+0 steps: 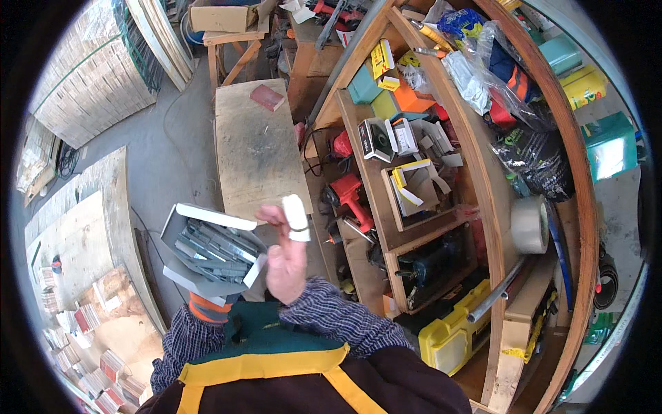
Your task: The person walks through a woodworking workshop, picks up small wooden blocks and places them on a workbench, then moves to a shelf to sort and arrange boxes of screws and other hardware. The person handles multiple small items and boxes, organizing them on the shelf.
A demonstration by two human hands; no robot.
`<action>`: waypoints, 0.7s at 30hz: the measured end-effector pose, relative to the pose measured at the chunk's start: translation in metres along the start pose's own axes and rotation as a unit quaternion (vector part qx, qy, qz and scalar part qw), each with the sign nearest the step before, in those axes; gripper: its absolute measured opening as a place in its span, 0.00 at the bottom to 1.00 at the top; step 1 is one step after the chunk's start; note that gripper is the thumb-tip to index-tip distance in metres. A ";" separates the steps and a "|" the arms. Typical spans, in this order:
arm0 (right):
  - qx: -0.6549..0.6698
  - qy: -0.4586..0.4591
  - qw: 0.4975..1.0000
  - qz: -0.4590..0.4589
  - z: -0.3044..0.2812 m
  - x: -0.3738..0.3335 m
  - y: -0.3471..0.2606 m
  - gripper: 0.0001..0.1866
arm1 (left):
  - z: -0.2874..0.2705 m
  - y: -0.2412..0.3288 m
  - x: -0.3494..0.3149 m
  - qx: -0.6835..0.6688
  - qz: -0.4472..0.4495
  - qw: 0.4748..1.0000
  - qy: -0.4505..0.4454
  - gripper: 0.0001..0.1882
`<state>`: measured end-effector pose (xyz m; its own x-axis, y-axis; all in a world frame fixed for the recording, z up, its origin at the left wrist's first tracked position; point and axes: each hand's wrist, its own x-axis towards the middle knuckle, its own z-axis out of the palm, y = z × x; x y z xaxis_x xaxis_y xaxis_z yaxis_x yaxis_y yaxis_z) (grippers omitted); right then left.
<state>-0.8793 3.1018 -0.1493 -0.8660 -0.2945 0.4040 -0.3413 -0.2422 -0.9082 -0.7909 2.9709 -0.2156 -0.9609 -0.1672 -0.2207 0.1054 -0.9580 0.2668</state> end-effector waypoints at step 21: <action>-0.569 0.315 0.614 0.448 -0.334 0.065 0.038 0.40 | -0.005 0.014 0.088 -0.081 -0.173 0.982 0.004 0.29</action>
<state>-1.0707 3.3825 -0.1939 -0.7397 0.6639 -0.1098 0.6505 0.6636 -0.3695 -0.8725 2.9413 -0.2358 -0.9445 0.1741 -0.2787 -0.1873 -0.9821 0.0213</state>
